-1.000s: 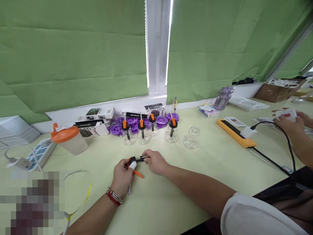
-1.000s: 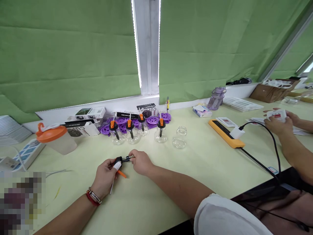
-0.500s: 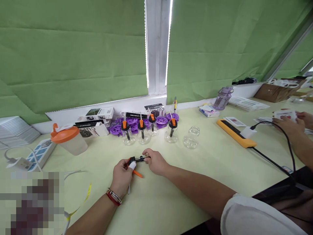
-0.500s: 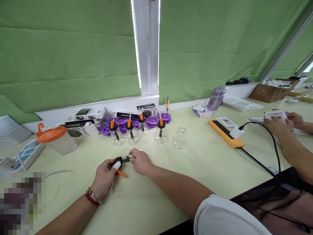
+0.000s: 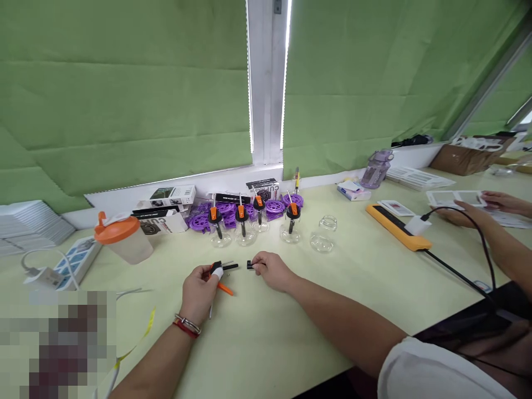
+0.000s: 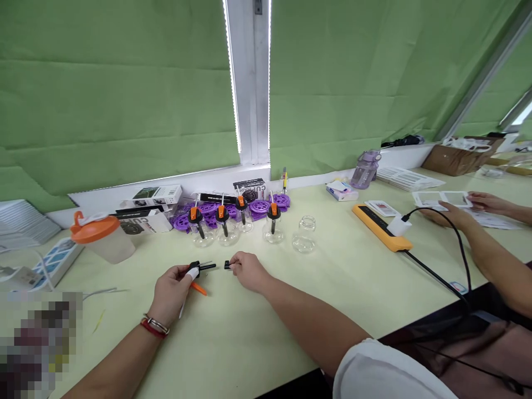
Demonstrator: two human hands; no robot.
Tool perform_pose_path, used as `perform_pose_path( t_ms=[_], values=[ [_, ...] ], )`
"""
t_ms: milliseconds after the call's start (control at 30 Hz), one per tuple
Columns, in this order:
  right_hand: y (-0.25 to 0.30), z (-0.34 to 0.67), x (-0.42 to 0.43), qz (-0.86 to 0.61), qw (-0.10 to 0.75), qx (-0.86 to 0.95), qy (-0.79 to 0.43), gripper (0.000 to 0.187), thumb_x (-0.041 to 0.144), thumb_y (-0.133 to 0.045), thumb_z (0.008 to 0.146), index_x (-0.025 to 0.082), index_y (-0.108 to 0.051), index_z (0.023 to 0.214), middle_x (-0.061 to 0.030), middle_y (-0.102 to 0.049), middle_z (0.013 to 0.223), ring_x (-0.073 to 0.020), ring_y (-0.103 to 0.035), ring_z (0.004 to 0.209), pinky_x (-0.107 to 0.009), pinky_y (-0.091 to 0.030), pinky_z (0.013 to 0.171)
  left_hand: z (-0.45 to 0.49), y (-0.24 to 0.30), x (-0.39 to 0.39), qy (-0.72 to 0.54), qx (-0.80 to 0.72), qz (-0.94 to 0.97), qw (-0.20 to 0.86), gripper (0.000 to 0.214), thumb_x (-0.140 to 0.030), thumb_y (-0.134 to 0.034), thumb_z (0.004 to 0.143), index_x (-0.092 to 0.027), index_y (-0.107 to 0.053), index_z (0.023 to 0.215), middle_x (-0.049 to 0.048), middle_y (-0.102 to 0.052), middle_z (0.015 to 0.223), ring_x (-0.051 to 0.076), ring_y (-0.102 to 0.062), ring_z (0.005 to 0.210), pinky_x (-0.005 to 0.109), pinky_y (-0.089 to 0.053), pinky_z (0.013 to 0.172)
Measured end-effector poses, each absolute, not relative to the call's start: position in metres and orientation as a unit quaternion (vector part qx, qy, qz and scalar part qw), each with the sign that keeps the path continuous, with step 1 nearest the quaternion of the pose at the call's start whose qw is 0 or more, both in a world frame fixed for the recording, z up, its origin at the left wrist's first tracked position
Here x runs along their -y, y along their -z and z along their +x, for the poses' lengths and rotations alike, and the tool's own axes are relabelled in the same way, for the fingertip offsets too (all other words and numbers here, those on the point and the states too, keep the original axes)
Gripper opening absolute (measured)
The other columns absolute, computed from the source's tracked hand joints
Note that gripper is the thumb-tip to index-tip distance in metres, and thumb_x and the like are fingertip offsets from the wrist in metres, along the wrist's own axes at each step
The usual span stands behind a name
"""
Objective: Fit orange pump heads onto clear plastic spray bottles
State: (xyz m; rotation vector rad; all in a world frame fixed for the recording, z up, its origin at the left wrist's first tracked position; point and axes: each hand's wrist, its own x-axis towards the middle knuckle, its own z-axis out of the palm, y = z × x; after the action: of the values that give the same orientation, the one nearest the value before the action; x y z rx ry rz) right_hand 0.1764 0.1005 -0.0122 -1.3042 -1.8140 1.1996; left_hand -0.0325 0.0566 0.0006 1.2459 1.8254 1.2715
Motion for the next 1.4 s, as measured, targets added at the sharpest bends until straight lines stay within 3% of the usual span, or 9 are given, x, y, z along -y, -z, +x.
perform_pose_path(
  t_ms=[200, 467, 567, 667, 733, 800, 933, 1200, 1400],
  values=[
    [0.005, 0.205, -0.110, -0.531, 0.278, 0.689, -0.408, 0.012, 0.023, -0.055, 0.075, 0.016, -0.063, 0.081, -0.0029, -0.063, 0.071, -0.0119, -0.054, 0.063, -0.022, -0.040, 0.058, -0.063, -0.006, -0.063, -0.341, -0.782, 0.496, 0.162, 0.038, -0.051, -0.056, 0.067, -0.020, -0.062, 0.088, 0.0055, -0.066, 0.077, 0.023, -0.061, 0.070, 0.031, -0.042, 0.059],
    [-0.001, 0.208, -0.110, -0.535, 0.269, 0.696, -0.397, 0.016, 0.027, -0.058, 0.072, 0.015, -0.064, 0.078, -0.0032, -0.061, 0.073, -0.0117, -0.052, 0.063, -0.021, -0.039, 0.055, -0.066, -0.009, -0.060, -0.267, -0.794, 0.529, 0.134, 0.041, -0.051, -0.051, 0.071, -0.020, -0.055, 0.098, 0.0072, -0.066, 0.091, 0.024, -0.061, 0.078, 0.030, -0.042, 0.058],
    [-0.001, 0.209, -0.110, -0.538, 0.269, 0.687, -0.407, 0.016, 0.027, -0.058, 0.071, 0.015, -0.064, 0.078, -0.0030, -0.061, 0.071, -0.0113, -0.051, 0.061, -0.021, -0.038, 0.053, -0.059, -0.011, -0.057, -0.254, -0.785, 0.557, 0.089, 0.052, -0.045, -0.052, 0.071, -0.015, -0.049, 0.113, 0.0126, -0.061, 0.106, 0.026, -0.059, 0.092, 0.033, -0.044, 0.068],
    [-0.002, 0.212, -0.110, -0.534, 0.266, 0.680, -0.427, 0.015, 0.027, -0.057, 0.072, 0.015, -0.063, 0.077, -0.0019, -0.060, 0.066, -0.0105, -0.050, 0.057, -0.021, -0.037, 0.051, -0.046, -0.023, -0.049, -0.233, -0.746, 0.623, -0.038, 0.055, -0.035, -0.053, 0.071, -0.009, -0.046, 0.120, 0.0180, -0.054, 0.117, 0.031, -0.049, 0.108, 0.039, -0.038, 0.087],
    [-0.002, 0.213, -0.111, -0.530, 0.260, 0.672, -0.447, 0.014, 0.027, -0.057, 0.073, 0.015, -0.063, 0.076, -0.0008, -0.059, 0.061, -0.0098, -0.048, 0.053, -0.020, -0.035, 0.049, -0.033, -0.032, -0.044, -0.193, -0.676, 0.704, -0.102, 0.043, -0.026, -0.050, 0.074, -0.013, -0.052, 0.115, 0.0160, -0.054, 0.119, 0.030, -0.046, 0.109, 0.041, -0.033, 0.091],
    [-0.004, 0.215, -0.111, -0.528, 0.256, 0.664, -0.463, 0.013, 0.026, -0.057, 0.073, 0.014, -0.062, 0.076, -0.0001, -0.058, 0.058, -0.0091, -0.046, 0.051, -0.020, -0.034, 0.048, -0.020, -0.039, -0.042, -0.125, -0.604, 0.779, -0.110, 0.026, -0.016, -0.044, 0.077, -0.018, -0.061, 0.096, 0.0117, -0.061, 0.104, 0.027, -0.051, 0.098, 0.041, -0.032, 0.087],
    [-0.006, 0.216, -0.112, -0.522, 0.257, 0.657, -0.479, 0.012, 0.025, -0.059, 0.072, 0.014, -0.062, 0.074, 0.0007, -0.057, 0.055, -0.0085, -0.045, 0.049, -0.020, -0.034, 0.048, -0.005, -0.037, -0.048, -0.032, -0.550, 0.826, -0.118, 0.030, -0.003, -0.037, 0.076, -0.018, -0.061, 0.069, 0.0096, -0.061, 0.074, 0.023, -0.053, 0.077, 0.039, -0.031, 0.079],
    [-0.004, 0.219, -0.115, -0.524, 0.261, 0.643, -0.494, 0.010, 0.024, -0.060, 0.071, 0.014, -0.062, 0.073, 0.0011, -0.057, 0.053, -0.0084, -0.045, 0.048, -0.019, -0.035, 0.048, 0.005, -0.025, -0.074, -0.037, -0.563, 0.824, -0.049, 0.030, 0.007, -0.040, 0.064, -0.017, -0.059, 0.065, 0.0070, -0.060, 0.070, 0.020, -0.054, 0.070, 0.034, -0.030, 0.073],
    [0.000, 0.218, -0.118, -0.514, 0.267, 0.648, -0.495, 0.010, 0.023, -0.059, 0.071, 0.014, -0.062, 0.073, 0.0013, -0.057, 0.052, -0.0084, -0.047, 0.048, -0.019, -0.036, 0.050, 0.014, -0.026, -0.081, -0.046, -0.568, 0.821, -0.041, 0.030, 0.005, -0.040, 0.064, -0.015, -0.062, 0.068, 0.0081, -0.061, 0.072, 0.020, -0.055, 0.073, 0.034, -0.031, 0.074]
  ],
)
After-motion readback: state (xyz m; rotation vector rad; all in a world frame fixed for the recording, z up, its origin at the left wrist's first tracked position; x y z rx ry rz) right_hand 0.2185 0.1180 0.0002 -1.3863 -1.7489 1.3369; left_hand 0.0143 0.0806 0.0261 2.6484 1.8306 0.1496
